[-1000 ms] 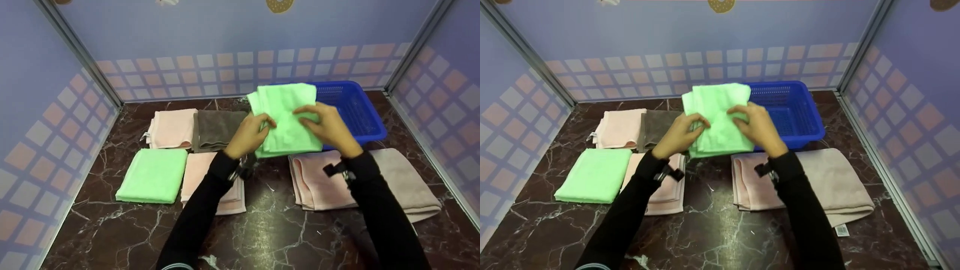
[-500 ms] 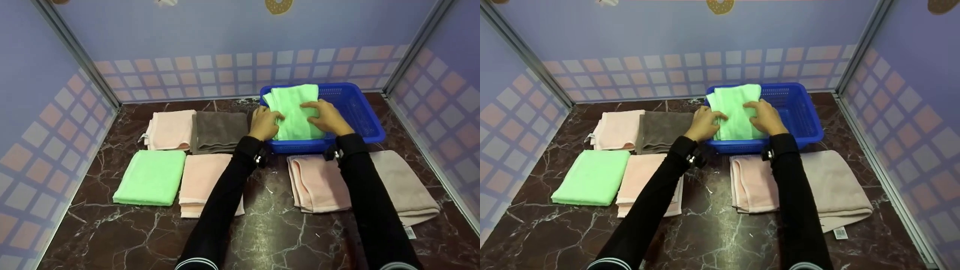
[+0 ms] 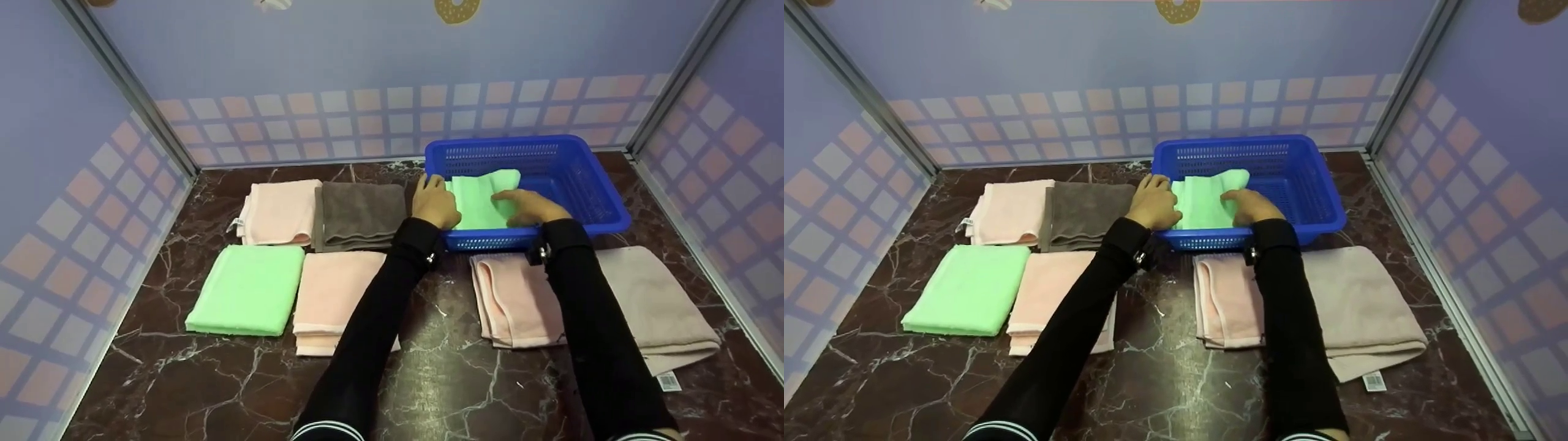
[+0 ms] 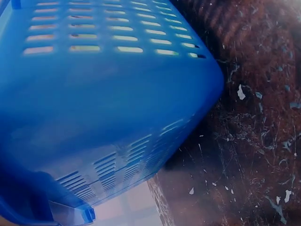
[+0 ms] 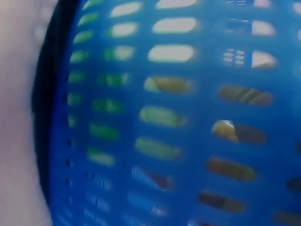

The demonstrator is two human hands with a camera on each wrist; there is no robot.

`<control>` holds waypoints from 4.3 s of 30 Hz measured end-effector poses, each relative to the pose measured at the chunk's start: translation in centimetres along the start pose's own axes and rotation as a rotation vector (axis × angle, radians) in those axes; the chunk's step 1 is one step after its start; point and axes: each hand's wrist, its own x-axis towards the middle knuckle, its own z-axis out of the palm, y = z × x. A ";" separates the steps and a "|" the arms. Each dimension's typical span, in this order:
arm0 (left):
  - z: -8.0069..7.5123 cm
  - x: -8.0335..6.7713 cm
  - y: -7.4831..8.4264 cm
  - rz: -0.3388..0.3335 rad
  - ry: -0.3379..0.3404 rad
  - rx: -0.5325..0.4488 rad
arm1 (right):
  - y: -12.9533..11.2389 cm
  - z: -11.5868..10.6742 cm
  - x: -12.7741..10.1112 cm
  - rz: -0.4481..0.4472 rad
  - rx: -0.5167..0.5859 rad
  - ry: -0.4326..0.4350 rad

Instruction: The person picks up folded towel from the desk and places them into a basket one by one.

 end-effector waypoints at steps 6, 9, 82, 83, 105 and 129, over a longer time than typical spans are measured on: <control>0.1 0.3 -0.1 0.014 0.006 -0.032 | -0.5 -0.1 0.0 0.132 -0.051 -0.152; 0.2 0.3 -0.1 0.017 0.016 -0.057 | -0.6 0.0 -0.2 0.184 -0.036 -0.188; 7.8 -18.2 -6.4 0.052 0.106 -0.471 | -3.8 5.4 -5.4 -0.088 -0.186 0.639; 7.8 -18.4 -6.6 0.003 0.120 -0.511 | -3.8 5.4 -5.3 -0.088 -0.188 0.636; 8.5 -18.9 -6.4 -0.018 0.105 -0.704 | -11.7 13.4 -8.9 -0.038 0.030 0.295; 4.1 -19.6 -6.7 0.079 0.212 -0.683 | -14.2 12.8 -10.0 -0.483 0.025 0.389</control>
